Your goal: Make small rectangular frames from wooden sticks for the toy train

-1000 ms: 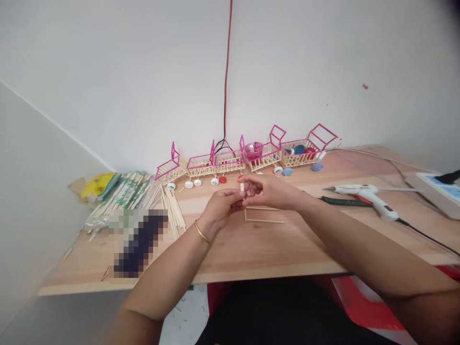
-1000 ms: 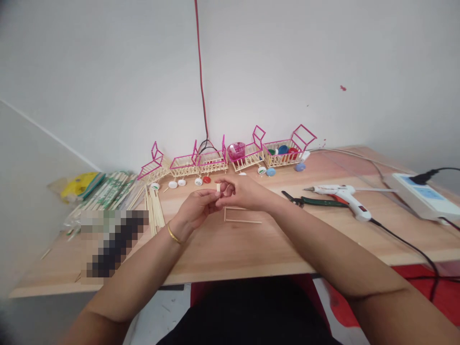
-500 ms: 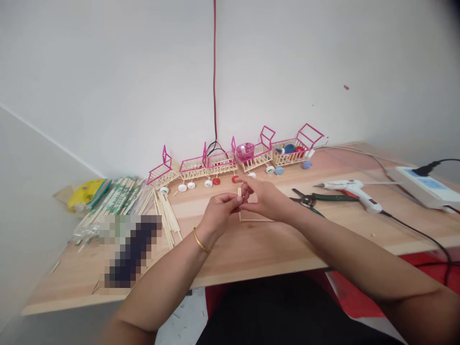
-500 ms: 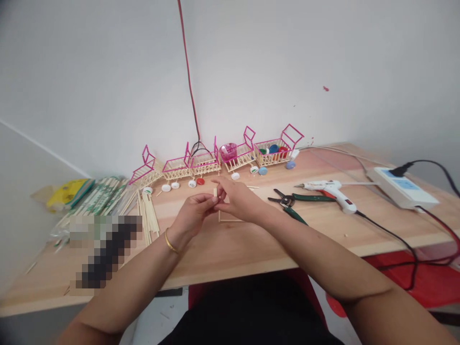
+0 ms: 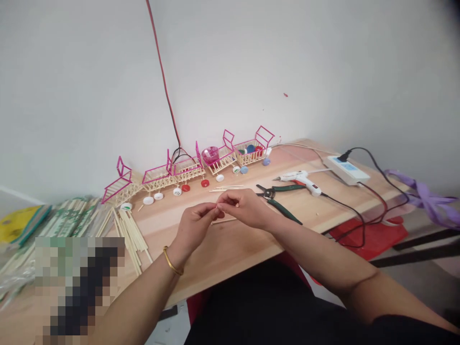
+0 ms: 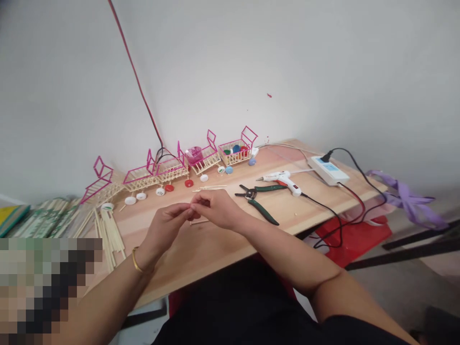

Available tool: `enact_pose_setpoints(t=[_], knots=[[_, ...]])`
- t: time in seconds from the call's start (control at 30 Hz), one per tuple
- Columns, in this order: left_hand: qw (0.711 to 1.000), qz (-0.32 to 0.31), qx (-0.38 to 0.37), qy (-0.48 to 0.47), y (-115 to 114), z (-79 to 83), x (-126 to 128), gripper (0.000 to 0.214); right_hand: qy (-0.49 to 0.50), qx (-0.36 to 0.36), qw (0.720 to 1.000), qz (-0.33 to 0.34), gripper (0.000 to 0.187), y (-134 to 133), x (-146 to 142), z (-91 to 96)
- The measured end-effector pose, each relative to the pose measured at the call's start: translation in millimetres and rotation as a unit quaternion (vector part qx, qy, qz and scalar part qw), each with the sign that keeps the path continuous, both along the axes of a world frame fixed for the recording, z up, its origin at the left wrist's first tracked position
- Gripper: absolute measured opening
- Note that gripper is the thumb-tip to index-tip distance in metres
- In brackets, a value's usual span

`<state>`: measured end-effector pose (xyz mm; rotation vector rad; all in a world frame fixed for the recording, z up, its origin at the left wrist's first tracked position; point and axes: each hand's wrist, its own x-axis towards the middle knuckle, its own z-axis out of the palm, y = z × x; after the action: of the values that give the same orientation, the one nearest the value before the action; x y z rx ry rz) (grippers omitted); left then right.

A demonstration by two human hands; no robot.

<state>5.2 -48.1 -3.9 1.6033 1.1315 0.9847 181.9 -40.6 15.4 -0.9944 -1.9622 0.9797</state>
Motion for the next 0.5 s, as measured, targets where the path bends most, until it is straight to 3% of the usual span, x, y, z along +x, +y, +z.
enact_pose_setpoints(t=[0.1,0.23,0.3,0.4,0.5], knots=[[0.999,0.016,-0.028,-0.040,2.1,-1.1,-1.2,0.021,-0.112,0.075,0.987,-0.081,0.041,-5.6,35.3,-5.7],[0.988,0.058,-0.073,-0.126,7.7,-3.4,-4.4,0.022,-0.364,0.093,0.899,-0.225,0.044,-13.7,98.5,-21.0],[0.985,0.059,-0.078,-0.139,8.9,-4.4,-5.1,0.023,-0.444,0.065,0.862,-0.235,0.043,-18.7,118.2,-30.5],[0.988,0.040,-0.067,-0.131,8.4,-5.8,-4.5,0.023,-0.463,0.031,0.853,-0.239,0.025,-25.7,125.1,-36.6],[0.990,0.016,-0.065,-0.124,6.7,-5.3,-2.7,0.023,-0.411,0.027,0.864,-0.289,0.017,-31.5,120.4,-25.2]])
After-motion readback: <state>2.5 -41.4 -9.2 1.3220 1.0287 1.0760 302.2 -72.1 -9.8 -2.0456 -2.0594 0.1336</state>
